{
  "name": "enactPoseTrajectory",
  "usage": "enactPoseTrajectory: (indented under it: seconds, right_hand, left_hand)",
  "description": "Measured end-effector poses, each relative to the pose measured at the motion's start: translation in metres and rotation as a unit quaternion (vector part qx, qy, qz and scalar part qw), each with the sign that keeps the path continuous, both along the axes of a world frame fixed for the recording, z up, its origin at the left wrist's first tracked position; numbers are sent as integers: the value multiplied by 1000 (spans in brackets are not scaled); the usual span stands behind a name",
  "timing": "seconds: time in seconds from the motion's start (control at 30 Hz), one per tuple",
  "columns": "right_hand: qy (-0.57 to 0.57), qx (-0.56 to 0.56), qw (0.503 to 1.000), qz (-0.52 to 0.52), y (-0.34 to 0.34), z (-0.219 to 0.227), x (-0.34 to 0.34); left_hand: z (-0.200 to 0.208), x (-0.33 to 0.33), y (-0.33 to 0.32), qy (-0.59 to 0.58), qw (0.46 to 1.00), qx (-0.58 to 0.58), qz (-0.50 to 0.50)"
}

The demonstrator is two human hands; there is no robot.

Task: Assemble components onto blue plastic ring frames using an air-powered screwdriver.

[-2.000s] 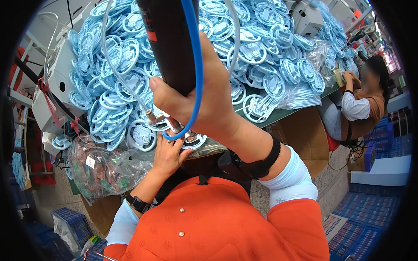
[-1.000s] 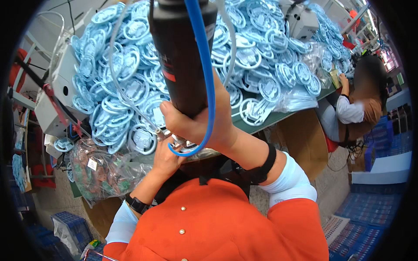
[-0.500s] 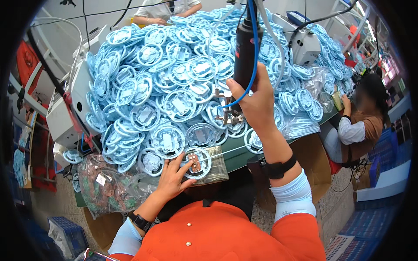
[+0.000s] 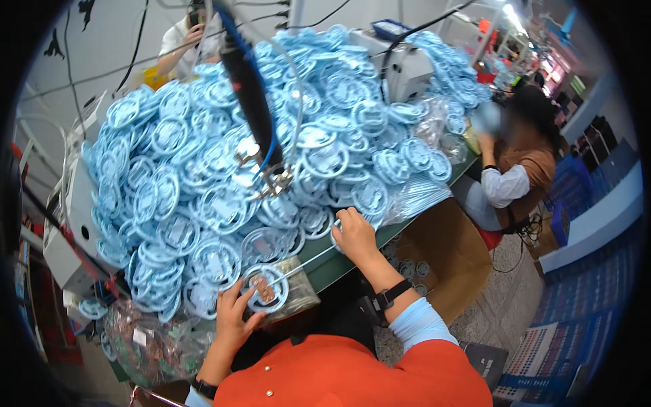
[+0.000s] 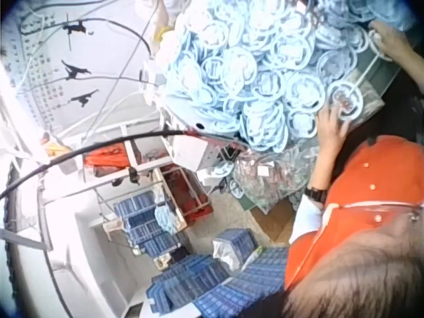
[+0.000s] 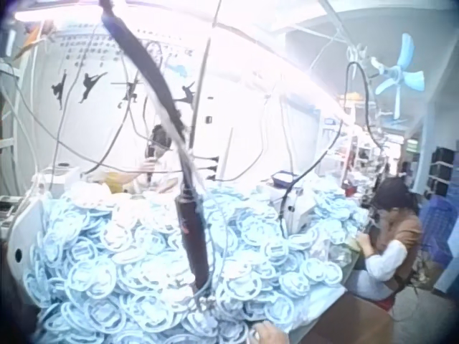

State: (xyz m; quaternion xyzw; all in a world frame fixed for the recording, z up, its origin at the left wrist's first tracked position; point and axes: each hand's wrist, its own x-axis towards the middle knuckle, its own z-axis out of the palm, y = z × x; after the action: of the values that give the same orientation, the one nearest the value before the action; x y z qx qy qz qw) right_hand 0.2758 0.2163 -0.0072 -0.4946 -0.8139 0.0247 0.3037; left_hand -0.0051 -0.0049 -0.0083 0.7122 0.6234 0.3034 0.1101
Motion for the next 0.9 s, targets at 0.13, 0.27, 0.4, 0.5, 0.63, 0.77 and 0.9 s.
enactPoseTrajectory:
  seconds: [0.13,0.27,0.4,0.5,0.63,0.77,0.9]
  right_hand:
    - [50,14,994,-100,43,0,25]
    - [33,-15,989,-145,59,10,56]
    - [-5,-94,988,-119,61,21,53]
    - [62,-1,997,-46,73,28,47]
    - [145,-53,988,-11,93,48,23]
    - [81,-210,963,-149,125,56,-16]
    - [254,-206,941,-92,149,49,-11]
  left_hand:
    - [-5,0,-6,0,1000,11,28]
    - [-3,7,-1,-32,999,20,28]
    - [-1,9,1,-47,997,32,52]
    - [-1,8,6,-52,996,33,63]
    - [-2,10,11,-22,994,69,85]
    - [4,12,4,-85,983,-36,159]
    - [-1,14,-4,-164,959,-109,202]
